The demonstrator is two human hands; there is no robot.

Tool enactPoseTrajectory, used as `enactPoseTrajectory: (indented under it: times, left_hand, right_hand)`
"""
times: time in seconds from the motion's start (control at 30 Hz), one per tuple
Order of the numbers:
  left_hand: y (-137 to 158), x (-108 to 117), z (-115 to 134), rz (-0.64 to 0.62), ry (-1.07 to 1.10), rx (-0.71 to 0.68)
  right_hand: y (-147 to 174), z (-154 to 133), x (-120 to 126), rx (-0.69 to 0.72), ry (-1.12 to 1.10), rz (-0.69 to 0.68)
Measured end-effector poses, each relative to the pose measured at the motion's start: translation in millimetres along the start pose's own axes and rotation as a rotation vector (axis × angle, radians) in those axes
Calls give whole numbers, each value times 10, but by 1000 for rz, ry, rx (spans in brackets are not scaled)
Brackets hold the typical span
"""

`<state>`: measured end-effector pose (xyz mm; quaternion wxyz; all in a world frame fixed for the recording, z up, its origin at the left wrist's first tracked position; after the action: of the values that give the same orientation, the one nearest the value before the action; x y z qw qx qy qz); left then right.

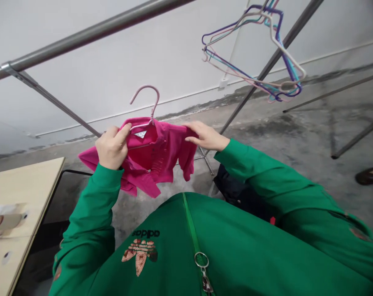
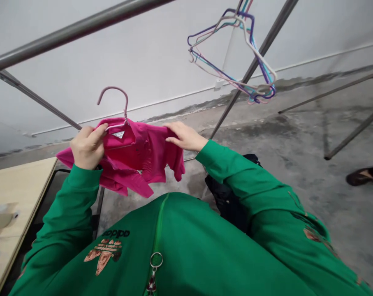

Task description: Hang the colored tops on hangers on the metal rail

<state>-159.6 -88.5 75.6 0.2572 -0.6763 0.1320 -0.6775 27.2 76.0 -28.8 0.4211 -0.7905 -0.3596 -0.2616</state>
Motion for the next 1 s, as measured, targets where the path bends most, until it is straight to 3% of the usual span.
enactPoseTrajectory:
  times: [0.07, 0.17, 0.27, 0.4, 0.5, 0.63, 0.73, 0.8, 0.87, 1.0]
  left_hand:
    - [-3, -6, 78, 17, 38, -34]
    - [-11, -68, 39, -47, 226, -77]
    - [25, -169, -375, -114, 456, 0]
    - [237, -494, -1087, -233, 613, 204]
    - [402, -783, -1294, -320, 716, 304]
    - [467, -880, -1401, -253, 821, 436]
    - [434, -633, -1550, -54, 838, 475]
    - [383, -422, -1531, 19, 729, 389]
    - [318, -347, -1317, -37, 601, 236]
    - [253, -604, -604, -283, 337, -87]
  right_hand:
    - [-5, -66, -137, 3, 14, -49]
    - [33, -115, -88, -16, 47, 82]
    - [102, -92, 112, -19, 41, 252]
    - [147, -2, 340, -44, 60, 323]
    - [155, 23, 511, -57, 90, 340]
    - [174, 87, 706, -82, 73, 312]
    - [236, 204, 777, -131, 52, 278]
    - [291, 278, 759, -168, 36, 252]
    - [337, 315, 710, -192, 9, 237]
    - [375, 301, 646, -233, -55, 256]
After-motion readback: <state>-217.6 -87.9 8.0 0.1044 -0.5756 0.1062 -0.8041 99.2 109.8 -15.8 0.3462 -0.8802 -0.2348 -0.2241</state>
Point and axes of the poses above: each hand's wrist, its own y-axis away from the middle knuckle, its own x-axis out of the back of the hand, z = x × y, the point moved 9 cm from there along -y, towards the middle knuckle, and after that the axes turned 1 degree about -x, right-handed, at the moved point
